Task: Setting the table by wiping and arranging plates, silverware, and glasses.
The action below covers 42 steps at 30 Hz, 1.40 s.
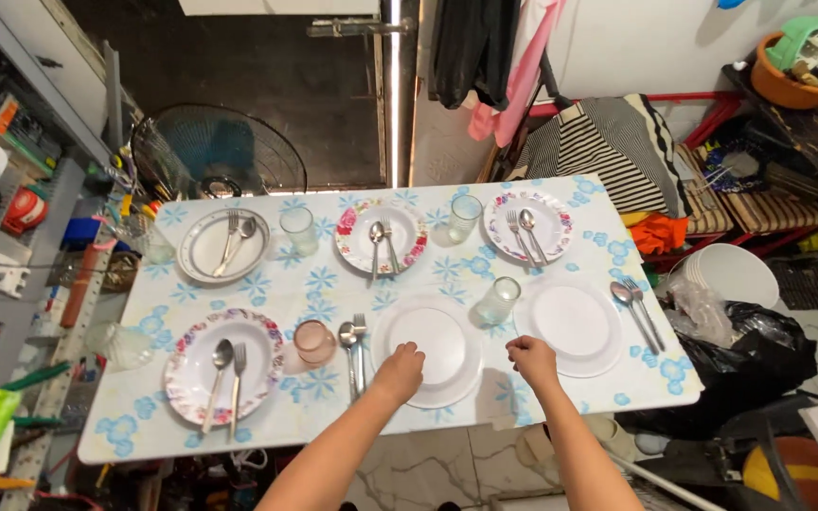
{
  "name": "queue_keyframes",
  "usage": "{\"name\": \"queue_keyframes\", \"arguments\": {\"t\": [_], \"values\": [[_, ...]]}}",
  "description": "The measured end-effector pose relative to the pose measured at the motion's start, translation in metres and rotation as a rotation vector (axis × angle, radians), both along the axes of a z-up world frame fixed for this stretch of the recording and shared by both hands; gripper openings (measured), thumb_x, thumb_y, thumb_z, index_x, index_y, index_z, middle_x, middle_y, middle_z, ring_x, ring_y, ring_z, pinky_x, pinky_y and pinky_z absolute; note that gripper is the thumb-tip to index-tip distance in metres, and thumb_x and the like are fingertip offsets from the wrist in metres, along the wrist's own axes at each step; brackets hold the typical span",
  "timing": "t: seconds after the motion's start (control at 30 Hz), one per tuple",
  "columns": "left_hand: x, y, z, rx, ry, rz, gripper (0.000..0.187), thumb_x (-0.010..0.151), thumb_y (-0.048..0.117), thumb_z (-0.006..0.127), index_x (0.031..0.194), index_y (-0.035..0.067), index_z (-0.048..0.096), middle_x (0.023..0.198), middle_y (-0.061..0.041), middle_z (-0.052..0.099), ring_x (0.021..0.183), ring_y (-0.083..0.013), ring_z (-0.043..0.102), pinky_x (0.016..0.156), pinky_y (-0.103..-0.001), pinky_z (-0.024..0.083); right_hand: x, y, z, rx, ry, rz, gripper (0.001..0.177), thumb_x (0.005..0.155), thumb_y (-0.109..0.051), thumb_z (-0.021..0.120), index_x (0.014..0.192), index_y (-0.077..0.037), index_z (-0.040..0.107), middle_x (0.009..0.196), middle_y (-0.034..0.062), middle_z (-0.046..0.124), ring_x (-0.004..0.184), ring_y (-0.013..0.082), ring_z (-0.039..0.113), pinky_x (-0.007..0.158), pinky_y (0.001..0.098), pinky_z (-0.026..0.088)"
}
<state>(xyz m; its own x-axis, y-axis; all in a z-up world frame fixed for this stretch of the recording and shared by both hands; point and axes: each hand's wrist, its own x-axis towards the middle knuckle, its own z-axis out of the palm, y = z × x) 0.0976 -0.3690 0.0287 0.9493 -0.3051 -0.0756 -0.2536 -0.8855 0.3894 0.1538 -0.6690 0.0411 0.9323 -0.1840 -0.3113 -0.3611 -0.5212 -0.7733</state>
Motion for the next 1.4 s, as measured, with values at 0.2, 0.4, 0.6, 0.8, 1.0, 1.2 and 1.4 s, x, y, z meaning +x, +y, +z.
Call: {"name": "queue_keyframes", "arguments": {"t": [0.2,0.4,0.6,0.8,1.0,1.2,1.4], "values": [[-0.02,-0.067,0.031,0.114,0.082,0.083,0.088,0.075,0.025,0.086,0.146,0.003,0.04,0.156,-0.028,0.028,0.146,-0.0461,0.028,0.111,-0.052,0.04,0.017,-0.033,-0.083,0.04,0.088,0.158,0.023,0.079,-0.012,0.072,0.099,-0.007,0.08,0.079,0.0062,0.077,0.058,0.0154,0.071,0.06,0.0303,0.056],[-0.021,-0.106,0.009,0.321,0.307,0.124,0.101,0.08,0.028,0.082,0.16,0.011,0.023,0.164,-0.033,0.009,0.149,-0.0578,0.012,0.113,-0.066,0.033,0.003,0.002,-0.056,0.202,0.275,0.091,0.034,0.083,-0.013,0.073,0.115,-0.002,0.073,0.084,0.0093,0.073,0.062,0.0175,0.066,0.053,0.0316,0.048],[-0.016,-0.108,0.001,0.352,0.316,0.072,0.099,0.082,0.03,0.079,0.162,0.014,0.022,0.162,-0.038,0.012,0.145,-0.0639,0.016,0.107,-0.069,0.037,0.001,0.02,-0.101,0.437,0.275,-0.076,0.035,0.081,-0.005,0.068,0.115,0.004,0.069,0.08,0.0118,0.07,0.062,0.0201,0.064,0.049,0.0325,0.042],[-0.017,-0.112,0.017,0.338,0.339,0.085,0.091,0.086,0.028,0.074,0.16,0.013,0.025,0.161,-0.041,0.014,0.145,-0.066,0.017,0.106,-0.072,0.038,0.004,0.041,-0.073,0.33,0.306,-0.234,0.021,0.081,-0.004,0.067,0.099,0.004,0.072,0.07,0.0113,0.067,0.056,0.0201,0.062,0.047,0.0331,0.041],[-0.013,-0.111,-0.006,0.401,0.267,0.057,0.088,0.089,0.022,0.069,0.161,0.013,0.021,0.161,-0.043,0.014,0.143,-0.0688,0.019,0.104,-0.072,0.039,0.021,0.047,-0.121,0.289,0.355,-0.265,0.015,0.083,-0.003,0.068,0.083,0.012,0.068,0.06,0.0131,0.06,0.048,0.0211,0.053,0.042,0.0344,0.037],[-0.022,-0.12,0.031,0.455,0.316,0.017,0.105,0.086,0.019,0.071,0.167,0.019,0.005,0.157,-0.049,0.013,0.14,-0.0722,0.022,0.101,-0.069,0.043,0.02,0.039,-0.082,0.59,0.491,-0.306,0.011,0.091,-0.012,0.069,0.088,-0.002,0.067,0.063,0.0052,0.05,0.047,0.0144,0.039,0.043,0.0318,0.027],[-0.025,-0.111,0.011,0.372,-0.006,0.077,0.098,0.09,0.023,0.071,0.167,0.013,0.011,0.152,-0.049,0.021,0.133,-0.0718,0.03,0.096,-0.071,0.043,0.043,0.042,-0.06,0.653,0.36,-0.083,0.012,0.088,-0.014,0.074,0.09,-0.006,0.065,0.063,0.0032,0.052,0.047,0.0138,0.041,0.042,0.0298,0.029]]}}
